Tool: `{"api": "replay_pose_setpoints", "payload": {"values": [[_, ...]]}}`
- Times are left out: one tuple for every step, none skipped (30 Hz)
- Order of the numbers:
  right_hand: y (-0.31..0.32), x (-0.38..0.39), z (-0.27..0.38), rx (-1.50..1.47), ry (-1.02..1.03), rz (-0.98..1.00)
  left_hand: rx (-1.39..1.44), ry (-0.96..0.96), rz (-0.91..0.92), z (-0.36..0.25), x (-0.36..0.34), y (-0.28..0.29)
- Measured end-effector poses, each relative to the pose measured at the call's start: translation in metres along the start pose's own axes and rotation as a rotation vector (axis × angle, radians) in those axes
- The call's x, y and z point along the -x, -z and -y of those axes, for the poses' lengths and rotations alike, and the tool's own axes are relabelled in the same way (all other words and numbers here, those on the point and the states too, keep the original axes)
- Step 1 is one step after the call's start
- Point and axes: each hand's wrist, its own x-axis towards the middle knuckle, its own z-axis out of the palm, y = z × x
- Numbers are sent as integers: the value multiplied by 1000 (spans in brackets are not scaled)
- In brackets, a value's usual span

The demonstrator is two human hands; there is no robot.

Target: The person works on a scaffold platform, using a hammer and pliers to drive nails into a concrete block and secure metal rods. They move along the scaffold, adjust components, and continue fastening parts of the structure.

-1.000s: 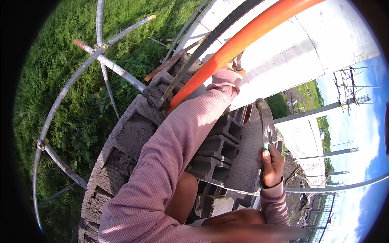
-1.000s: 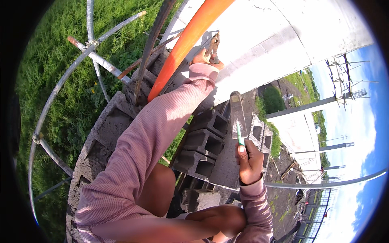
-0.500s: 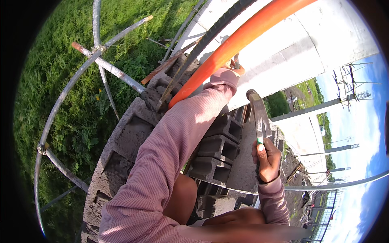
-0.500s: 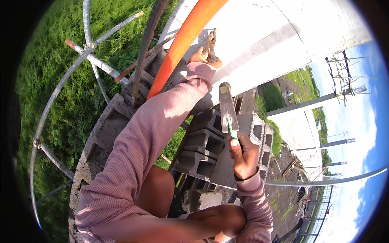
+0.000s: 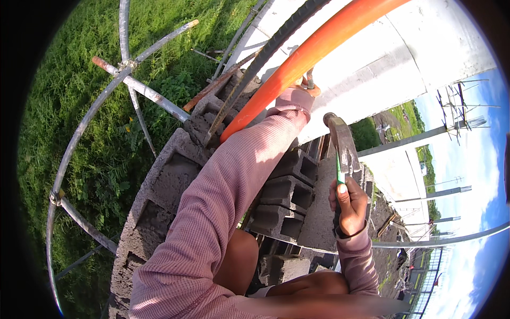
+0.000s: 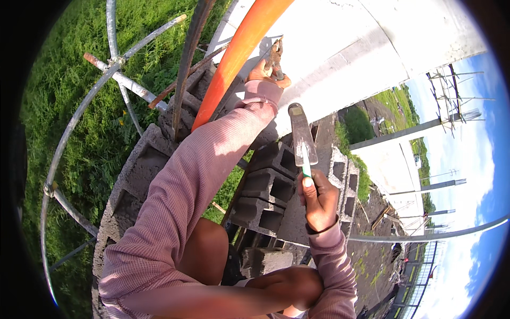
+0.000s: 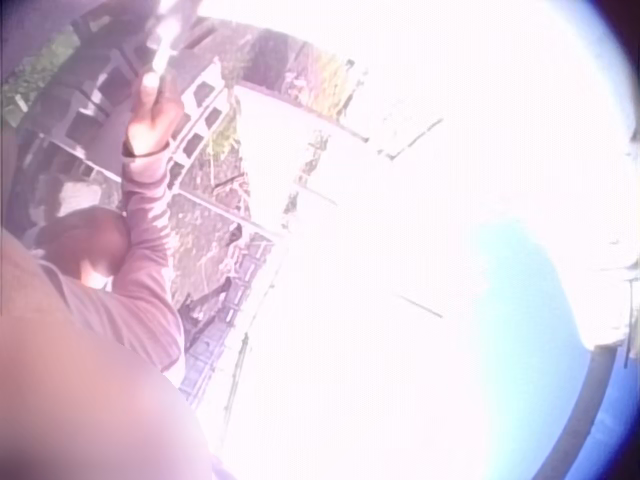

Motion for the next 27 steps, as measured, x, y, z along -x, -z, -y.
{"api": "replay_pose_setpoints", "payload": {"values": [[0, 0, 0, -4, -5, 3, 95, -16, 25, 3, -2, 0], [-1, 0, -1, 1, -2, 1, 116, -39, 42, 6, -4, 2], [-1, 0, -1, 0, -3, 0, 48, -28, 35, 8, -5, 3], [-2, 0, -1, -8, -7, 3, 142, -48, 60, 10, -6, 4], [-2, 0, -1, -3, 0, 1, 148, -35, 62, 12, -6, 5], [-2, 0, -1, -5, 3, 2, 79, 61, 24, 12, -9, 5], [-3, 0, -1, -6, 1, -2, 31, 3, 65, 11, -9, 5], [-4, -1, 0, 5, 11, 0, -91, 28, 66, 7, -11, 4], [-4, -2, 0, 17, 13, -1, -193, 43, 44, 3, -10, 2], [-5, -3, 1, 26, 5, -5, -129, 12, 10, -4, -8, 0], [-6, -6, 2, 94, 41, -12, -44, -30, -47, -12, -6, -4], [-6, -9, 3, 158, 68, -21, -167, -66, -77, -21, 0, -7], [-7, -13, 4, 223, 95, -30, -291, -99, -112, -31, 7, -10], [-6, -19, 5, 364, 153, -59, -624, -122, -118, -40, 18, -13], [-7, -27, 5, 455, 221, -89, -965, -209, -153, -49, 29, -15], [-7, -36, 5, 518, 314, -113, -781, -408, -276, -56, 41, -19], [-8, -47, 4, 551, 349, -133, -824, -414, -263, -65, 46, -21], [-6, -57, 4, 610, 432, -131, -884, -405, -247, -72, 50, -23], [-6, -67, 4, 595, 434, -118, -945, -405, -235, -76, 52, -24], [-8, -78, 2, 627, 484, -140, -954, -394, -239, -77, 55, -24], [-10, -90, 1, 650, 520, -159, -963, -395, -248, -75, 53, -23], [-11, -98, 1, 614, 565, -168, -971, -397, -257, -71, 50, -21], [-12, -107, 0, 613, 617, -190, -1007, -498, -285, -63, 48, -18], [-14, -115, 0, 613, 666, -206, -1027, -550, -303, -54, 45, -15], [-16, -122, -1, 605, 707, -218, -1093, -441, -219, -45, 38, -9], [-16, -127, 0, 634, 717, -205, -1160, -407, -154, -37, 30, -3], [-17, -130, -1, 643, 747, -196, -909, -324, -135, -28, 25, -2]]}}
